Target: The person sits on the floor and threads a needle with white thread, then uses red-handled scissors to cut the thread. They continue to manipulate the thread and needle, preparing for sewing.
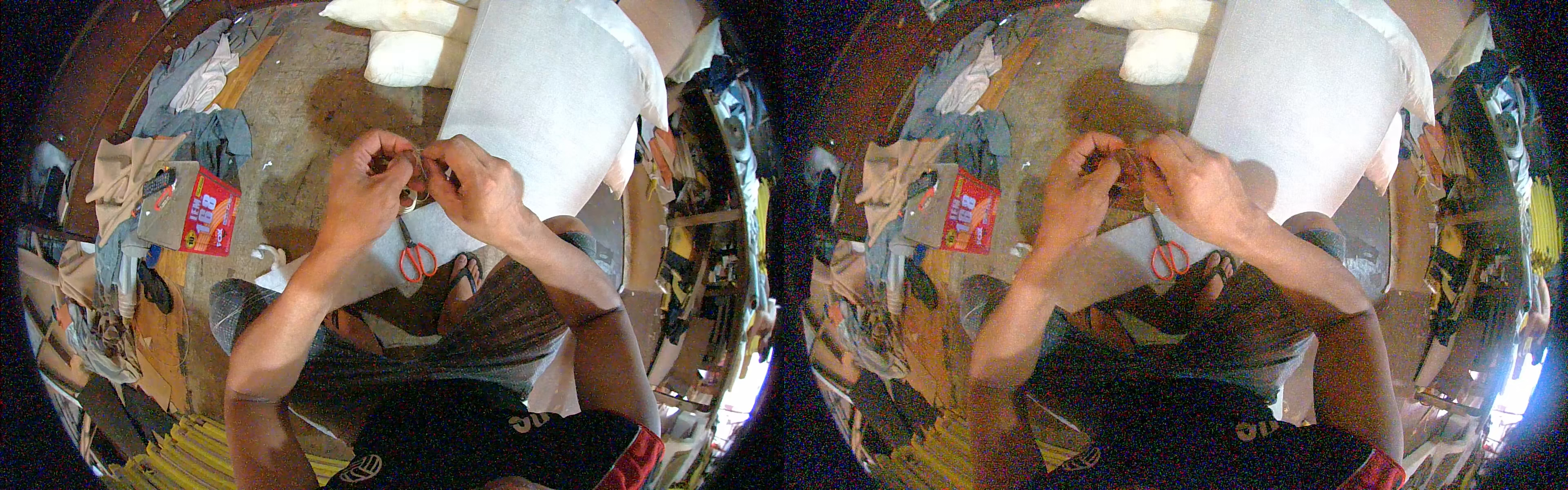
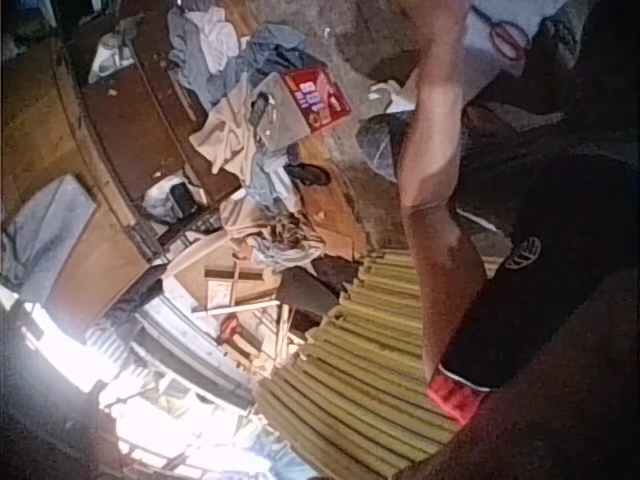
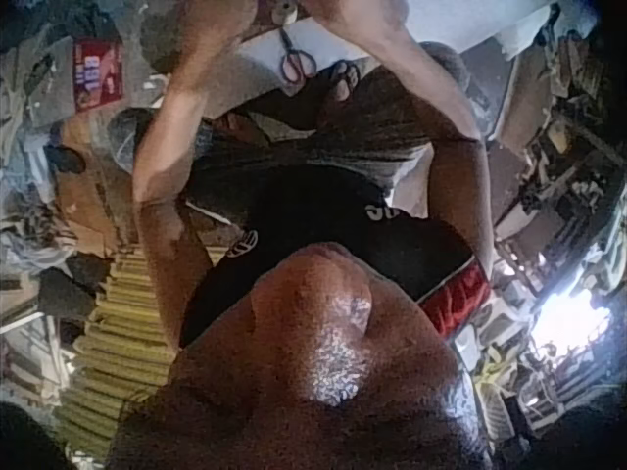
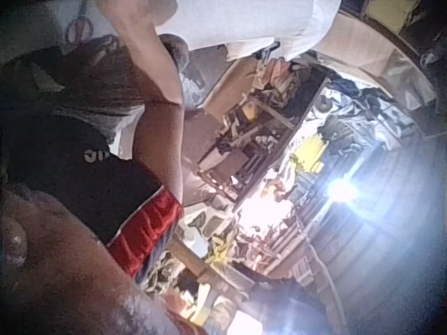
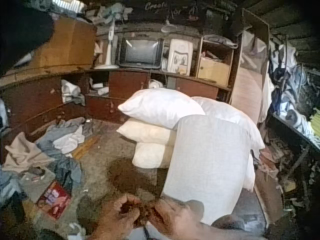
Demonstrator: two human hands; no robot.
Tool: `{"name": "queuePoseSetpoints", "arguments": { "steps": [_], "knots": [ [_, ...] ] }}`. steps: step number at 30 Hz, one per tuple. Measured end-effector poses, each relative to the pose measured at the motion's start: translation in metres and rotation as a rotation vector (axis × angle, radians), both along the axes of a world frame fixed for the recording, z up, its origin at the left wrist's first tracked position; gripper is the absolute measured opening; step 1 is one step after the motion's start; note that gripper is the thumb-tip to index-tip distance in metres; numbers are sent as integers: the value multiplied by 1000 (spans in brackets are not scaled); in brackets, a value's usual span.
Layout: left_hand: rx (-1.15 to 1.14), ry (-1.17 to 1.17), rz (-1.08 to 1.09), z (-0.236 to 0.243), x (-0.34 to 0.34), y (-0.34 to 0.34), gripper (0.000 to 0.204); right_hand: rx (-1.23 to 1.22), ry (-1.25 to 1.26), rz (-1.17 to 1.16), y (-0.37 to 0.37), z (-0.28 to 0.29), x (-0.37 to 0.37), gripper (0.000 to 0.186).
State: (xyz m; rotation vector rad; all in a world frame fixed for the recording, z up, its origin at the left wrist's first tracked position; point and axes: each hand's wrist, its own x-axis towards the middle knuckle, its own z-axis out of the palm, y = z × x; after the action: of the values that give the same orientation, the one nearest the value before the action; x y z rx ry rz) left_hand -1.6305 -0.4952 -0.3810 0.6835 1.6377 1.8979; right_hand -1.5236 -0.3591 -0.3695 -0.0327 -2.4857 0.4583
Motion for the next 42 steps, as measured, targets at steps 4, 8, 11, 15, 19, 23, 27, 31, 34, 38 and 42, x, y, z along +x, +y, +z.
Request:
{"name": "queuePoseSetpoints", "arguments": {
  "steps": [4, 8, 11, 15, 19, 23, 27, 31, 34, 38, 42],
  "knots": [
    [74, -215, 34, -5, 9, 3, 5, -62, 33, -17, 4, -3, -2, 17],
    [36, -133, 58, -7, 7, 3, 9, -76, 28, -6, 7, -2, -3, 19],
    [39, 160, 144, -9, 3, 5, 14, -70, 40, 10, 7, -3, -3, 20],
    [70, 323, 186, 0, -3, 2, 19, -69, 19, 31, 8, 1, -2, 21],
    [176, 213, 88, -1, -1, 4, 21, -57, 17, 23, 8, 1, -2, 21],
    [19, 133, -12, -3, -1, 4, 22, -56, 33, -12, 10, -1, -3, 18],
    [-55, 17, -56, -5, -4, 4, 20, -117, 12, -89, 15, 9, -1, 11],
    [-93, 34, -69, -7, -5, 5, 15, -82, 99, -100, 23, 13, -3, 8],
    [-164, 100, -115, -7, -7, 1, 11, -97, 106, -128, 27, 13, -3, 9],
    [-161, 140, -103, 0, -5, -1, 10, -127, 107, -131, 30, 13, -3, 10],
    [-103, 172, -163, -1, -6, -3, 10, -159, -6, -151, 29, 21, 0, 13]
  ]
}}
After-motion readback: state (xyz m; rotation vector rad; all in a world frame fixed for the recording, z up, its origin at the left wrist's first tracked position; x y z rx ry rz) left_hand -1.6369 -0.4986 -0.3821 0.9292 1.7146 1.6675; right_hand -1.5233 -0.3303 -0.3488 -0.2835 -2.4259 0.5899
